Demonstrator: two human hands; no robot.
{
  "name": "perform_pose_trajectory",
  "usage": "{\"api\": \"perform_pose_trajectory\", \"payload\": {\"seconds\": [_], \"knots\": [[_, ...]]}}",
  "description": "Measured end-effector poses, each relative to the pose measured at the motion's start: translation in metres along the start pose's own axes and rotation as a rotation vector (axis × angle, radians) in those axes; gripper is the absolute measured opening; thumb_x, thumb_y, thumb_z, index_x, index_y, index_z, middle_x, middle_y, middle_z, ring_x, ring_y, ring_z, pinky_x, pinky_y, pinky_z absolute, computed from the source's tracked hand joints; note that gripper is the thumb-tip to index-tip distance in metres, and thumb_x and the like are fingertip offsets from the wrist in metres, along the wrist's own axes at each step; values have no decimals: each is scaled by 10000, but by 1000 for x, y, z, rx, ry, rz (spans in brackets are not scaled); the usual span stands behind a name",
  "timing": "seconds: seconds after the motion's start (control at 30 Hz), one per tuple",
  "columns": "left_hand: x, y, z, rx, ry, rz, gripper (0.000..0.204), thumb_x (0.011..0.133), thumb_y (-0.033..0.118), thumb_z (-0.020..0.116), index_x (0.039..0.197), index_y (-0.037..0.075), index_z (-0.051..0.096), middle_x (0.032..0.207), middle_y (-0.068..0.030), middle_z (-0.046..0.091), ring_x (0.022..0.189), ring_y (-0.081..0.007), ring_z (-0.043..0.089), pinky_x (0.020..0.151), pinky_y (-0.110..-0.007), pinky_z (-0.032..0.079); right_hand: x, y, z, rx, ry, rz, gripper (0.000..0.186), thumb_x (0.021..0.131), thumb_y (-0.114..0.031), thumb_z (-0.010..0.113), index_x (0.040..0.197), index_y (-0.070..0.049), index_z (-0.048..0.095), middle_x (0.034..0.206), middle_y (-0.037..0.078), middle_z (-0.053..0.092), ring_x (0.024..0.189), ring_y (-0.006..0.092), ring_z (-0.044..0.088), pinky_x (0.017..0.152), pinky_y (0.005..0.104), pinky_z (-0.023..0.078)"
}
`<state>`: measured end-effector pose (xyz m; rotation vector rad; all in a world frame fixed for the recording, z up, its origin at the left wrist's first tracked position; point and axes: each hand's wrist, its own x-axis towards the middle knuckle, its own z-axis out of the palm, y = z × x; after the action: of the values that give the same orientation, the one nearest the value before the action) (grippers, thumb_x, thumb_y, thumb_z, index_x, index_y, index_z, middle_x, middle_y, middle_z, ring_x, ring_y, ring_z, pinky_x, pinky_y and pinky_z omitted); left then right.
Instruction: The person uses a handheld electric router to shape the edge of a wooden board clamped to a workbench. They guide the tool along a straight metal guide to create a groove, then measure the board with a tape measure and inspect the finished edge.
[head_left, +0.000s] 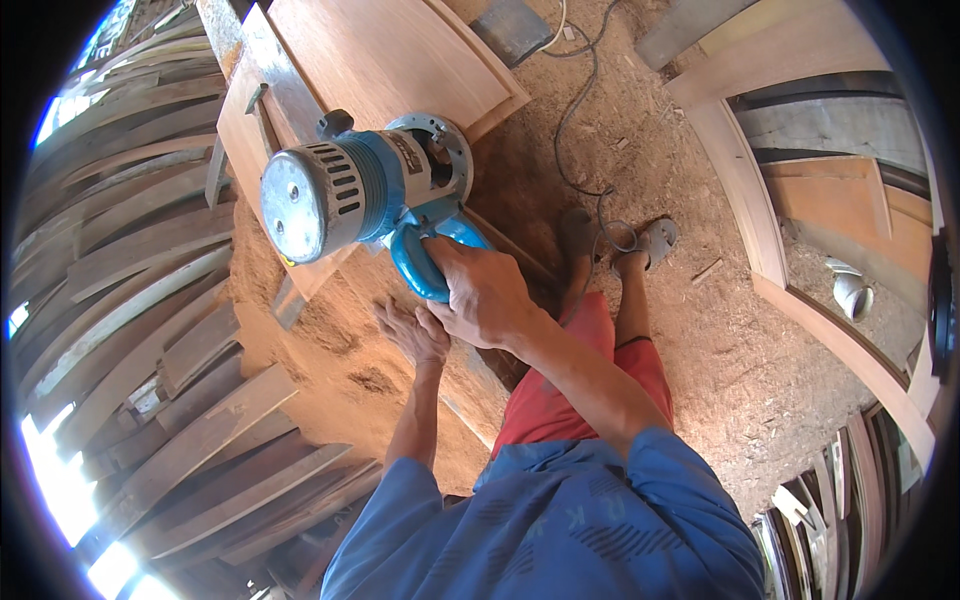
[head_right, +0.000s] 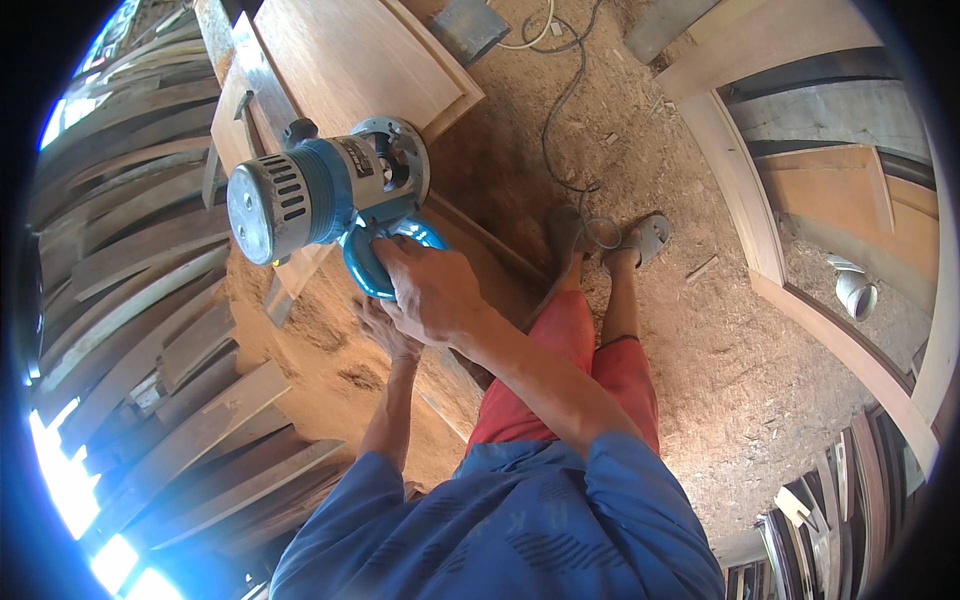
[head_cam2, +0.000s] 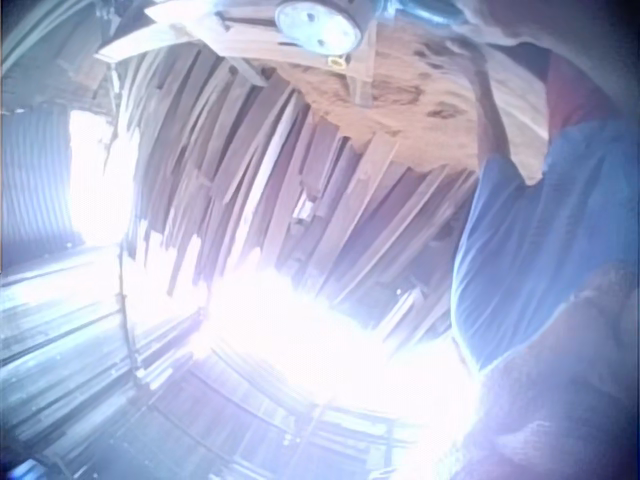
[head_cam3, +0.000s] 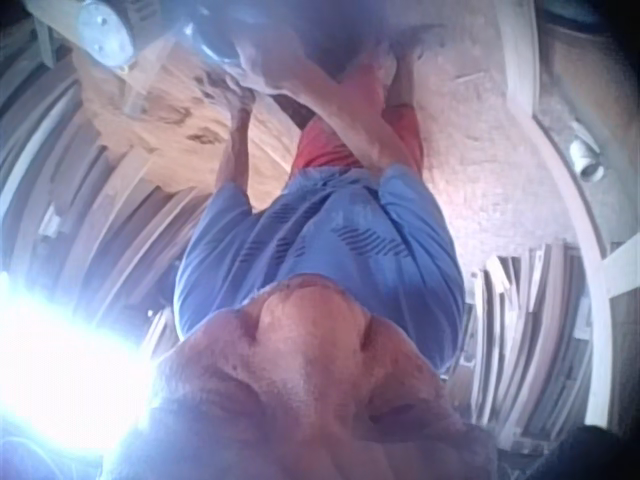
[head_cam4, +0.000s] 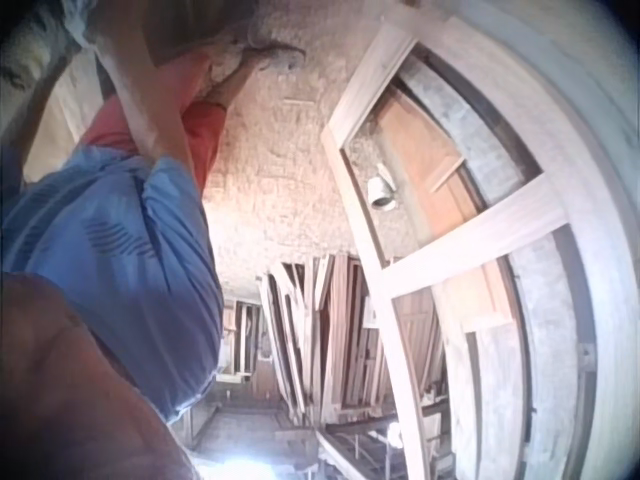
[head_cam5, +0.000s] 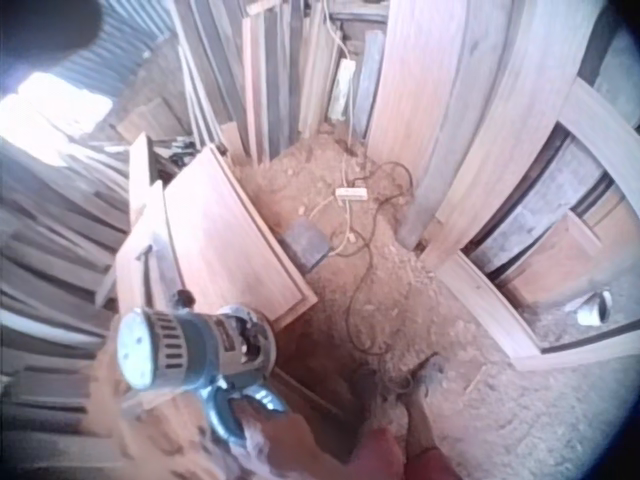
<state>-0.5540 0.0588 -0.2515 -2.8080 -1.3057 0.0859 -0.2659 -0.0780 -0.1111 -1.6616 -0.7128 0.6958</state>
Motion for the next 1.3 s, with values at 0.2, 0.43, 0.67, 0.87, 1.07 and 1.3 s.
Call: {"api": "perform_pose_trajectory", "payload": {"seconds": [0.2,0.43,0.67,0.87,1.07,1.3], "knots": [[-2,-4,1,-50,22,10,739,1056,470,389,1566,-46,250,1671,-387,149,1546,-527,173,1229,-633,137,-6,2,4,-34,12,-31,517,777,-199,828,1231,-81,609,1051,123,694,903,375,711,749,462,587],[0,4,-10,-84,6,8,717,1058,431,410,1577,-27,225,1676,-377,140,1541,-531,168,1235,-628,124,-5,2,2,-35,33,-62,485,853,-380,826,1191,-108,607,1056,123,711,865,338,743,697,449,600],[-1,-4,-2,-39,-2,42,787,1058,517,447,1593,-4,198,1682,-368,130,1583,-478,132,1247,-600,125,2,2,0,-30,48,-44,508,805,-276,853,1217,-80,629,1113,131,713,814,344,734,693,448,594],[-13,-23,15,15,23,-16,888,1008,579,523,1600,9,188,1674,-349,172,1572,-475,158,1247,-585,125,4,7,7,8,66,-54,477,795,-293,881,1161,-85,657,1076,133,710,783,305,737,658,429,597],[-13,-23,-1,-13,3,12,885,1008,573,522,1601,8,186,1674,-348,172,1571,-477,157,1246,-587,126,1,12,10,42,-4,-46,538,747,-178,842,1226,-79,618,1034,155,694,763,337,721,658,447,589],[-19,-23,-18,-20,-3,-2,882,1007,565,521,1601,7,185,1675,-346,172,1570,-478,156,1244,-590,126,1,6,3,32,-81,-18,548,728,-132,833,1226,-76,613,1047,188,688,787,339,738,648,443,585]]}}
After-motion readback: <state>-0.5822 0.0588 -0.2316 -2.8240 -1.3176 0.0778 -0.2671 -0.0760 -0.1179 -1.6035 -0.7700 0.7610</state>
